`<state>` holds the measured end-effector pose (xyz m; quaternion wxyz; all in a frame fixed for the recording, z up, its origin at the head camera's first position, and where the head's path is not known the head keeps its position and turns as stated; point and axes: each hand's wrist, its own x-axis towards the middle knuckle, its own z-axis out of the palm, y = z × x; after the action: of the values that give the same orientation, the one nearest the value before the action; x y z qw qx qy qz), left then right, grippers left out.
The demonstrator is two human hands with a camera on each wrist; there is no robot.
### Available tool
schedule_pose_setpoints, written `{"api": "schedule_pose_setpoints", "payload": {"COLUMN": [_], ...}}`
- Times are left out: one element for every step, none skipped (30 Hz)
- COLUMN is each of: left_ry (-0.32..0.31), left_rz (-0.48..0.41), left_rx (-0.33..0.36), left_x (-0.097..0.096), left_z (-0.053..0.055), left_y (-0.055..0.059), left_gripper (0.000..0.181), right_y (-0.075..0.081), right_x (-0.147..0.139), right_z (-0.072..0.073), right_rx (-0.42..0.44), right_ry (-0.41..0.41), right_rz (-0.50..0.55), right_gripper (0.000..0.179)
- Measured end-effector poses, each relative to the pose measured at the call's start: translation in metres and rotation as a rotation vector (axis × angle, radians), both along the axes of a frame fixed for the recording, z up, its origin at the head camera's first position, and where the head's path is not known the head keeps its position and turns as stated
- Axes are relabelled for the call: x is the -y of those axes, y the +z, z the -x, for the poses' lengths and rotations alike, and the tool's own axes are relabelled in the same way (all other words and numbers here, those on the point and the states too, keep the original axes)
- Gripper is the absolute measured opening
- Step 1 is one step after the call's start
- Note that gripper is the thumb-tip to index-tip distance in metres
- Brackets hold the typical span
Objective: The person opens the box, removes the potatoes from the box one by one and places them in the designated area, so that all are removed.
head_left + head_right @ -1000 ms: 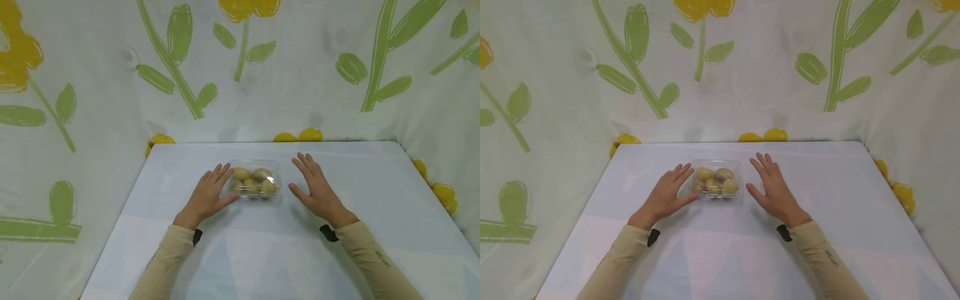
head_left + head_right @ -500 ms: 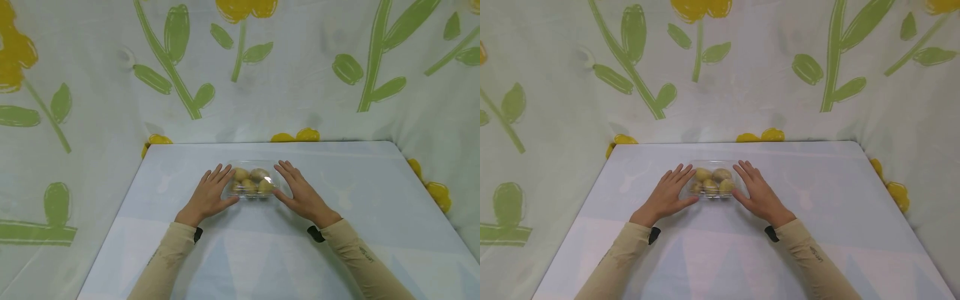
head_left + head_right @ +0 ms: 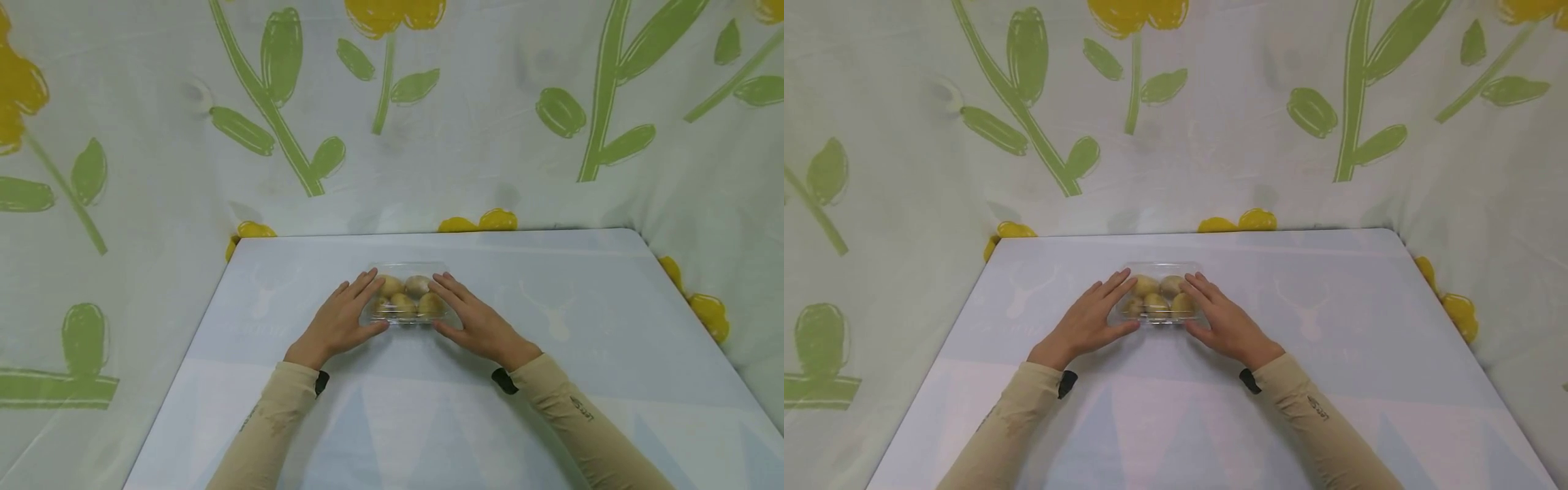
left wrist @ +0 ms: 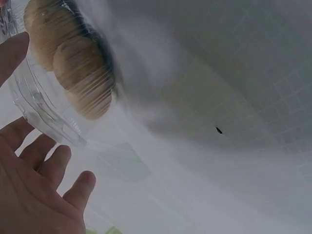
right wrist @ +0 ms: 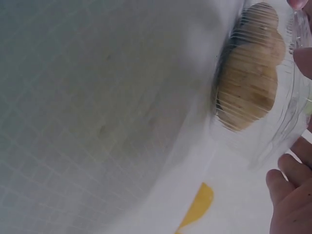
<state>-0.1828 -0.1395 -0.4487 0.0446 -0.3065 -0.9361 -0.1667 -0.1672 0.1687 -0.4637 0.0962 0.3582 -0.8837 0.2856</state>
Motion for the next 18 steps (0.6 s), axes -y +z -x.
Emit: {"api": "schedule_pose_setpoints", "payload": {"left_ry": [0.0,-0.002,-0.003,-0.003,-0.005,-0.006,-0.01,-0.013,-0.017,-0.019,-0.022,-0.024,-0.027,-0.027,-0.027,-0.028,-0.028,-0.028], "left_rz": [-0.003,-0.006,-0.01,-0.015,-0.021,-0.028,-0.036,-0.042,-0.05,-0.055,-0.061,-0.067,-0.073,-0.079,-0.084,-0.089,-0.095,-0.1], "left_rx": [0.002,0.002,0.001,-0.001,-0.006,-0.011,-0.017,-0.021,-0.021,-0.021,-0.018,-0.012,-0.006,0.002,0.007,0.008,0.012,0.017], "left_x": [0.0,-0.0001,0.0,0.0002,0.0003,0.0005,0.0006,0.0006,0.0006,0.0006,0.0006,0.0007,0.0008,0.0008,0.001,0.0012,0.0015,0.0018], "left_z": [0.0001,0.0002,0.0004,0.0004,0.0006,0.0009,0.0012,0.0016,0.002,0.0023,0.0027,0.0028,0.0029,0.0028,0.0026,0.0024,0.002,0.0017], "left_y": [0.0,0.0001,0.0001,0.0002,0.0002,0.0001,0.0001,0.0,-0.0002,-0.0004,-0.0007,-0.0009,-0.0012,-0.0015,-0.0019,-0.0024,-0.003,-0.0038], "left_gripper": [0.082,0.082,0.082,0.082,0.082,0.082,0.082,0.082,0.083,0.083,0.083,0.083,0.083,0.083,0.083,0.083,0.083,0.083], "right_y": [-0.0008,-0.0016,-0.0022,-0.0024,-0.0029,-0.0029,-0.0029,-0.0025,-0.0025,-0.0019,-0.0018,-0.0013,-0.001,-0.0009,-0.001,-0.0011,-0.0014,-0.0018], "right_x": [0.0001,0.0001,0.0003,0.0007,0.0014,0.002,0.0026,0.0032,0.0037,0.0042,0.0045,0.0048,0.0049,0.0051,0.0053,0.0055,0.0058,0.006], "right_z": [0.0005,0.0012,0.0015,0.0019,0.0026,0.0032,0.0037,0.0041,0.0044,0.0048,0.0051,0.0052,0.0052,0.0053,0.0056,0.0058,0.0059,0.006], "right_rx": [-0.015,-0.031,-0.045,-0.055,-0.064,-0.071,-0.075,-0.076,-0.077,-0.076,-0.076,-0.074,-0.072,-0.073,-0.074,-0.074,-0.075,-0.076], "right_ry": [0.006,0.013,0.021,0.03,0.038,0.047,0.054,0.061,0.063,0.065,0.064,0.063,0.063,0.062,0.061,0.062,0.063,0.063], "right_rz": [0.0,0.001,0.001,0.005,0.007,0.009,0.011,0.015,0.016,0.018,0.018,0.021,0.023,0.023,0.024,0.027,0.03,0.03], "right_gripper": [0.074,0.074,0.073,0.073,0.072,0.072,0.071,0.071,0.07,0.07,0.07,0.07,0.07,0.07,0.069,0.069,0.069,0.068]}}
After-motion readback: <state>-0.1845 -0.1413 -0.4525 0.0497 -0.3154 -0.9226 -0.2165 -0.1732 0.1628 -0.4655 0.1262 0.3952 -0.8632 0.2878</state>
